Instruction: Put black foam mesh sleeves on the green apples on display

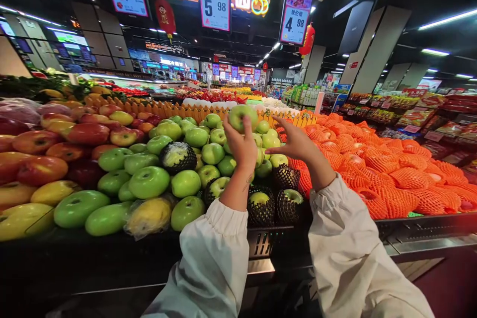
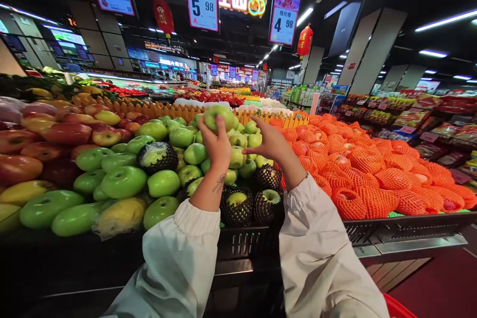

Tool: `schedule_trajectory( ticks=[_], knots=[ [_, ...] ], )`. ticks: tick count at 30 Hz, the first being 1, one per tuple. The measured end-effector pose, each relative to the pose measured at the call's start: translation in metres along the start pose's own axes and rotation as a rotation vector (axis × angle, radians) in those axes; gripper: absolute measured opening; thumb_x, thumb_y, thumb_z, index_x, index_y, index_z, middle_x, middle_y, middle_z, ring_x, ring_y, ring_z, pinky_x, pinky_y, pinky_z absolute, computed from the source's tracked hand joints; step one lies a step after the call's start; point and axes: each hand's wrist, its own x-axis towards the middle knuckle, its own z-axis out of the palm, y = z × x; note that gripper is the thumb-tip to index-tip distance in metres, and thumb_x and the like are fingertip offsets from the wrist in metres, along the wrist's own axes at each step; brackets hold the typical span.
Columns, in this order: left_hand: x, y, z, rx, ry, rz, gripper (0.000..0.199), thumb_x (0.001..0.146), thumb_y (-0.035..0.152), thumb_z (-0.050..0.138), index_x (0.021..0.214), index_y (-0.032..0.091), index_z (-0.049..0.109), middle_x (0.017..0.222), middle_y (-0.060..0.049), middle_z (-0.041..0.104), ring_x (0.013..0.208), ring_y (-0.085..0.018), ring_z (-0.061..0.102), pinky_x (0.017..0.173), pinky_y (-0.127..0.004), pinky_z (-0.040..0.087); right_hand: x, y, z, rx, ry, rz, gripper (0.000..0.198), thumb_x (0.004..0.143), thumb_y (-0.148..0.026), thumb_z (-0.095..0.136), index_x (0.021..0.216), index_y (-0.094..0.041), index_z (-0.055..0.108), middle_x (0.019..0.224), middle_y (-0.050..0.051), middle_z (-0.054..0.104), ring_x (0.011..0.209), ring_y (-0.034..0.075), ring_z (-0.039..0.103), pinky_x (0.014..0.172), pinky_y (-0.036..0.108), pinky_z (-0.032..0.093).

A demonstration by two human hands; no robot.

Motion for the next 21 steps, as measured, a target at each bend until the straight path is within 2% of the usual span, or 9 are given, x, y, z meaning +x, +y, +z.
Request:
schedule_trajectory(
  ticks=[3,5,6,8,10,15,17,19,21],
  knots=[
    [-0.009,0.022,-0.001,0.038,-0.25,-0.075,0.053,0.099,0.064,0.05,0.13,0.022,0.056,0.132,-0.014,0.07,0.122,-0.025,0.067,0.104,-0.038,0.054,0.003,0.002,0.015,0.305,0.179,-0.225,0.108,0.075,-0.039,0.086,0.164,-0.03,0.025,0.165,0.016,0.038,0.14,0.037,0.052,0.099,0.05,0.059],
    [-0.015,0.034,-0.004,0.069,-0.417,-0.065,0.05,0.097,0.062,0.057,0.124,0.021,0.062,0.123,-0.013,0.074,0.114,-0.026,0.069,0.1,-0.037,0.053,0.001,0.009,0.026,0.336,0.298,-0.305,0.094,0.076,-0.04,0.083,0.157,-0.028,0.038,0.16,0.015,0.046,0.142,0.038,0.05,0.108,0.054,0.052],
    [-0.018,0.037,-0.005,0.083,-0.491,-0.056,0.05,0.096,0.062,0.059,0.122,0.02,0.064,0.118,-0.012,0.075,0.111,-0.027,0.07,0.098,-0.037,0.053,0.0,0.014,0.031,0.333,0.344,-0.299,0.085,0.075,-0.04,0.083,0.151,-0.026,0.046,0.151,0.016,0.054,0.136,0.037,0.055,0.111,0.056,0.05],
    [-0.022,0.039,-0.004,0.111,-0.609,-0.04,0.05,0.096,0.06,0.059,0.124,0.019,0.065,0.114,-0.012,0.076,0.108,-0.028,0.071,0.096,-0.037,0.053,-0.002,0.024,0.038,0.354,0.404,-0.212,0.074,0.07,-0.042,0.086,0.136,-0.023,0.057,0.13,0.015,0.068,0.117,0.036,0.067,0.104,0.056,0.053],
    [-0.022,0.041,-0.003,0.142,-0.665,-0.019,0.049,0.1,0.056,0.054,0.13,0.018,0.063,0.119,-0.014,0.075,0.111,-0.029,0.07,0.099,-0.038,0.052,-0.001,0.033,0.043,0.436,0.468,-0.068,0.072,0.063,-0.045,0.088,0.126,-0.022,0.061,0.115,0.012,0.072,0.1,0.032,0.07,0.094,0.054,0.057],
    [-0.022,0.067,-0.019,0.352,-0.749,0.05,0.05,0.104,0.048,0.046,0.136,0.013,0.062,0.143,-0.019,0.061,0.131,-0.034,0.06,0.112,-0.045,0.046,0.007,0.041,0.053,0.75,0.706,0.328,0.08,0.044,-0.043,0.095,0.112,-0.022,0.06,0.107,0.006,0.069,0.096,0.027,0.067,0.092,0.049,0.058],
    [-0.03,0.085,-0.045,0.489,-0.853,0.06,0.049,0.103,0.049,0.049,0.131,0.013,0.066,0.141,-0.02,0.062,0.13,-0.037,0.06,0.111,-0.05,0.047,0.008,0.04,0.049,0.959,0.784,0.487,0.078,0.04,-0.039,0.096,0.106,-0.023,0.058,0.101,0.002,0.067,0.093,0.024,0.068,0.083,0.042,0.062],
    [-0.044,0.098,-0.086,0.517,-0.921,0.111,0.044,0.102,0.049,0.051,0.125,0.017,0.07,0.137,-0.016,0.066,0.126,-0.035,0.062,0.109,-0.05,0.05,0.007,0.039,0.037,1.215,0.832,0.604,0.066,0.046,-0.032,0.095,0.1,-0.024,0.058,0.097,-0.001,0.066,0.09,0.02,0.068,0.072,0.032,0.064],
    [-0.063,0.099,-0.137,0.449,-0.853,0.227,0.036,0.102,0.045,0.054,0.124,0.022,0.069,0.137,-0.01,0.068,0.126,-0.029,0.063,0.109,-0.044,0.051,0.005,0.037,0.021,1.427,0.897,0.702,0.05,0.054,-0.024,0.09,0.094,-0.025,0.06,0.099,-0.002,0.066,0.089,0.016,0.067,0.066,0.024,0.063]
  ],
)
